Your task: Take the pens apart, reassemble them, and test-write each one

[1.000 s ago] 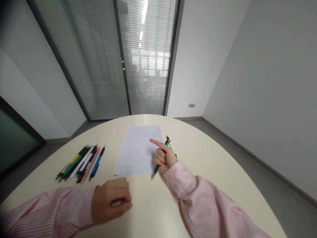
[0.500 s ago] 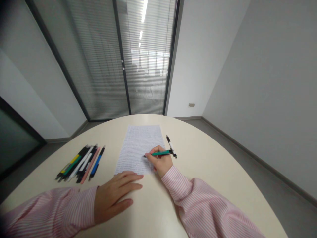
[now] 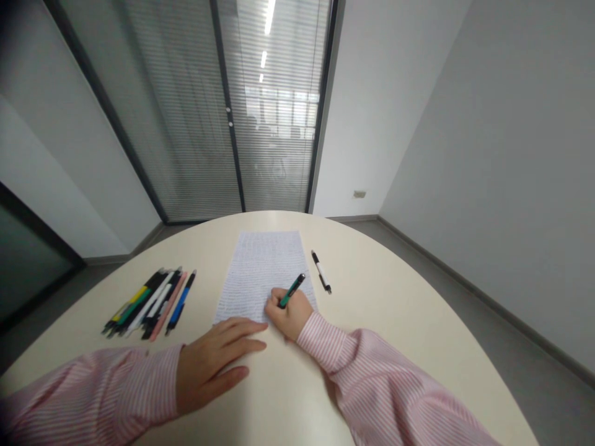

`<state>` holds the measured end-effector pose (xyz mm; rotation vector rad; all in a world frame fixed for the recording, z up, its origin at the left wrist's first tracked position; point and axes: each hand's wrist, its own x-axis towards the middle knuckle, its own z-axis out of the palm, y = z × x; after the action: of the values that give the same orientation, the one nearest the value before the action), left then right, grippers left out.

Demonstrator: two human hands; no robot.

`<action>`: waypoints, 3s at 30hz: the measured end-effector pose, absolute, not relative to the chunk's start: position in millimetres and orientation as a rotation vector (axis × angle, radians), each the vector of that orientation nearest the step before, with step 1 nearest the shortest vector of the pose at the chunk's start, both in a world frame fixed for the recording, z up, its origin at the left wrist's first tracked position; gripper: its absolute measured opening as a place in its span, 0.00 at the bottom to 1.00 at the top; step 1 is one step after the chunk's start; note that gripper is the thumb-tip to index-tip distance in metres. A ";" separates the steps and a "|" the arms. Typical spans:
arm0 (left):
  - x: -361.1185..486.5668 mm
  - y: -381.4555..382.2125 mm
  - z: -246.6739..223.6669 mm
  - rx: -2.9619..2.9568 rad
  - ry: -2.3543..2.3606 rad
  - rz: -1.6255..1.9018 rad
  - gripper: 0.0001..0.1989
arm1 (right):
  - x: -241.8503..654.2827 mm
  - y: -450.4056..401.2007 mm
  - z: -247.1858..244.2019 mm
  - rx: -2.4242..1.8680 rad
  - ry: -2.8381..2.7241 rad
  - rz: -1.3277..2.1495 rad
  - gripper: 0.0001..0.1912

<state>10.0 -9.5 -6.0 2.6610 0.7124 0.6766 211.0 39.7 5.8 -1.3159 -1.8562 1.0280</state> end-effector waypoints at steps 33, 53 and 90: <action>10.5 -7.4 -6.5 2.666 0.699 0.670 0.16 | 214.2 40.5 5.2 -1.360 -2.045 0.816 0.12; 10.1 -6.8 -9.2 2.662 0.699 0.650 0.16 | 218.0 42.9 -0.1 -1.369 -2.043 0.716 0.13; 11.0 -10.5 -6.8 2.652 0.689 0.688 0.15 | 229.8 42.1 19.7 -0.487 -0.633 1.971 0.36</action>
<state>11.0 -10.5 -6.8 2.6516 0.6889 0.6877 229.8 42.1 19.7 -0.4869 -0.6327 1.9712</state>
